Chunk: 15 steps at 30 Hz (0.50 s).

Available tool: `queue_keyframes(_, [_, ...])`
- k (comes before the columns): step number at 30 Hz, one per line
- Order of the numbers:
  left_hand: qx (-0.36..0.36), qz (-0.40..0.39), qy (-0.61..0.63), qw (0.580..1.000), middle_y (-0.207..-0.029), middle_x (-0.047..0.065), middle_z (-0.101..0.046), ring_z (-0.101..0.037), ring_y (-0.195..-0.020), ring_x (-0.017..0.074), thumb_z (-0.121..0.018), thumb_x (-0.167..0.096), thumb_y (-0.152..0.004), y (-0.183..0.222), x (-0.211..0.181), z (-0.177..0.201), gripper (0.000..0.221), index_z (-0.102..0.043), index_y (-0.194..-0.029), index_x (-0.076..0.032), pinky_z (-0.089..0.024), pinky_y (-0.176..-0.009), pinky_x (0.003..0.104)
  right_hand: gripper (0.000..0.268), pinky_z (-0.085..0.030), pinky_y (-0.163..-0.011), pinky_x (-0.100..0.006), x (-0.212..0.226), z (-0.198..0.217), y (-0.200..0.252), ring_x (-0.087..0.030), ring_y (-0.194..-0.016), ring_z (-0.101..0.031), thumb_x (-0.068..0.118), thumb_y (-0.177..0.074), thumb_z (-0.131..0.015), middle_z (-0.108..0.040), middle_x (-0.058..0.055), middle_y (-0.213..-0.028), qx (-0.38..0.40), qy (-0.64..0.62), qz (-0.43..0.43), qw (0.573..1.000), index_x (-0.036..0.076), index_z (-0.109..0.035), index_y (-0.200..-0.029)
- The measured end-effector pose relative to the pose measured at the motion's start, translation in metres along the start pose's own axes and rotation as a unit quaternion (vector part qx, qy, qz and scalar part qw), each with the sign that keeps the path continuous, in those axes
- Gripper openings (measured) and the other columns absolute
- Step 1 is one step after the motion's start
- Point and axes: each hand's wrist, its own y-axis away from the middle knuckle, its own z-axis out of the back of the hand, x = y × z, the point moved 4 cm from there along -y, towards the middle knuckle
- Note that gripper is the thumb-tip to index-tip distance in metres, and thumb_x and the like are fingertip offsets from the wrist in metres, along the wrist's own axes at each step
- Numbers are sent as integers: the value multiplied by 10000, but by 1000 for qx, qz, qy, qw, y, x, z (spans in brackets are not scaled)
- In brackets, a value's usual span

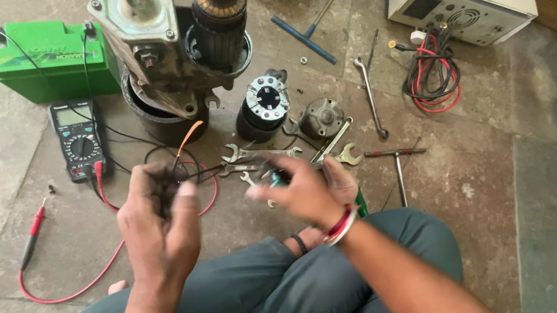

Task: The person disassembles and repairs an automotive starter motor. They use pliers to handle small components, wrenches to loosen fasteners, and a screwdriver to adjust internal parts while sitting on the floor.

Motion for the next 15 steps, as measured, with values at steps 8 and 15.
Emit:
queue_keyframes(8, [92,-66,-3,994,-826,232,-665,-671,-791,422,-534,-139,-1013,2,-7,-11,166,-603,-1064,3,-493,-646,431,606,-531,-1040,-334,51,-28,24,-229,-1175,-673,153,-843,-851,-671,-99,-1264,29,75,180,980,107,-627,-1404])
queue_keyframes(15, [108,-34,3,994,-713,181,-639,-653,-591,298,-560,-118,-979,0,-14,-12,151,-642,-1050,-13,-480,-570,371,617,-528,-1040,-341,50,-25,24,-220,-1190,-665,127,-853,-853,-674,-102,-1273,22,46,181,982,81,-614,-1421])
